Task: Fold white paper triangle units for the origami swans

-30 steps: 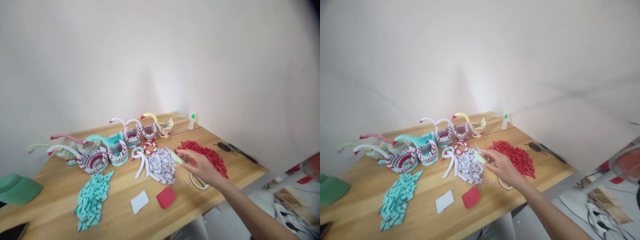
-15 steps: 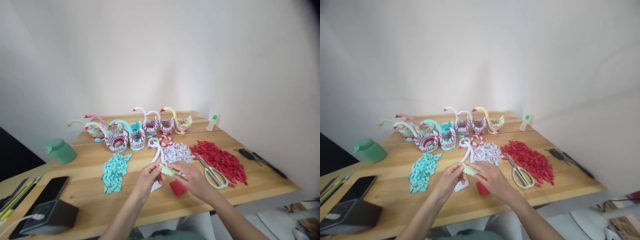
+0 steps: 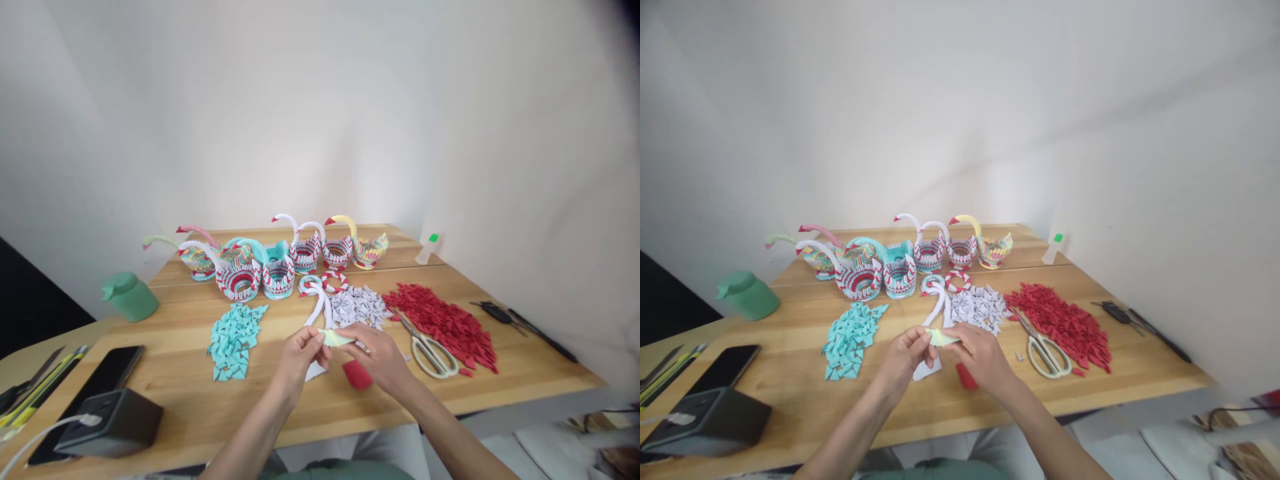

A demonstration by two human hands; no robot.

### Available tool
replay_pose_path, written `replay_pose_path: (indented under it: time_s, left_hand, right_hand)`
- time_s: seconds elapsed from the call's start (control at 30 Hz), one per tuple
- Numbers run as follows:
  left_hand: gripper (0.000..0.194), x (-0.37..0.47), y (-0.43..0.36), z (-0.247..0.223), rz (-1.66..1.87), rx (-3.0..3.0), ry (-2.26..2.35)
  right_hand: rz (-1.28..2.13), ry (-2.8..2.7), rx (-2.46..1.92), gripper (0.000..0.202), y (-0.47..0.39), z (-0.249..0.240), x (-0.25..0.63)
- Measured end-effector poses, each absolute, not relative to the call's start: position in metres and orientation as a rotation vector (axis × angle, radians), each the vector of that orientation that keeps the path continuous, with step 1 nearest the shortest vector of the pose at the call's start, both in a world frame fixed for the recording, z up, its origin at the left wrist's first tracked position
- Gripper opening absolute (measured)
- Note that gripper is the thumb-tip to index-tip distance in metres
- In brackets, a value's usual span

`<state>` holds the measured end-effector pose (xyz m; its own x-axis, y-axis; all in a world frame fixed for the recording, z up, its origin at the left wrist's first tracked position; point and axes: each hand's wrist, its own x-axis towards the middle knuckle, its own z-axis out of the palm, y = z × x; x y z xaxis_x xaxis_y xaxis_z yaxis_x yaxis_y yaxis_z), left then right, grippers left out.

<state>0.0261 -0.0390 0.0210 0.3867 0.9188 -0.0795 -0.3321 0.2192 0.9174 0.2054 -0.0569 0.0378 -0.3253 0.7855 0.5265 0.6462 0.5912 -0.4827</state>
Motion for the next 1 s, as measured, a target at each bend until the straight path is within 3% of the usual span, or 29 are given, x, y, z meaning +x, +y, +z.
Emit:
replay_pose_path:
  time_s: [0.6, 0.83, 1.0]
  left_hand:
    - [0.040, 0.032, -0.034, 0.014, 0.840, 1.033, 0.803]
    - [0.027, 0.044, -0.031, 0.009, 1.028, 1.330, 0.907]
    - [0.030, 0.036, -0.023, 0.007, 0.988, 1.508, 0.959]
  right_hand:
    - [0.401, -1.973, -1.198, 0.018, -0.060, 0.025, 0.211]
    - [0.838, -1.708, -1.291, 0.026, -0.058, 0.034, 0.215]
    - [0.766, -1.641, -1.357, 0.012, -0.057, 0.029, 0.223]
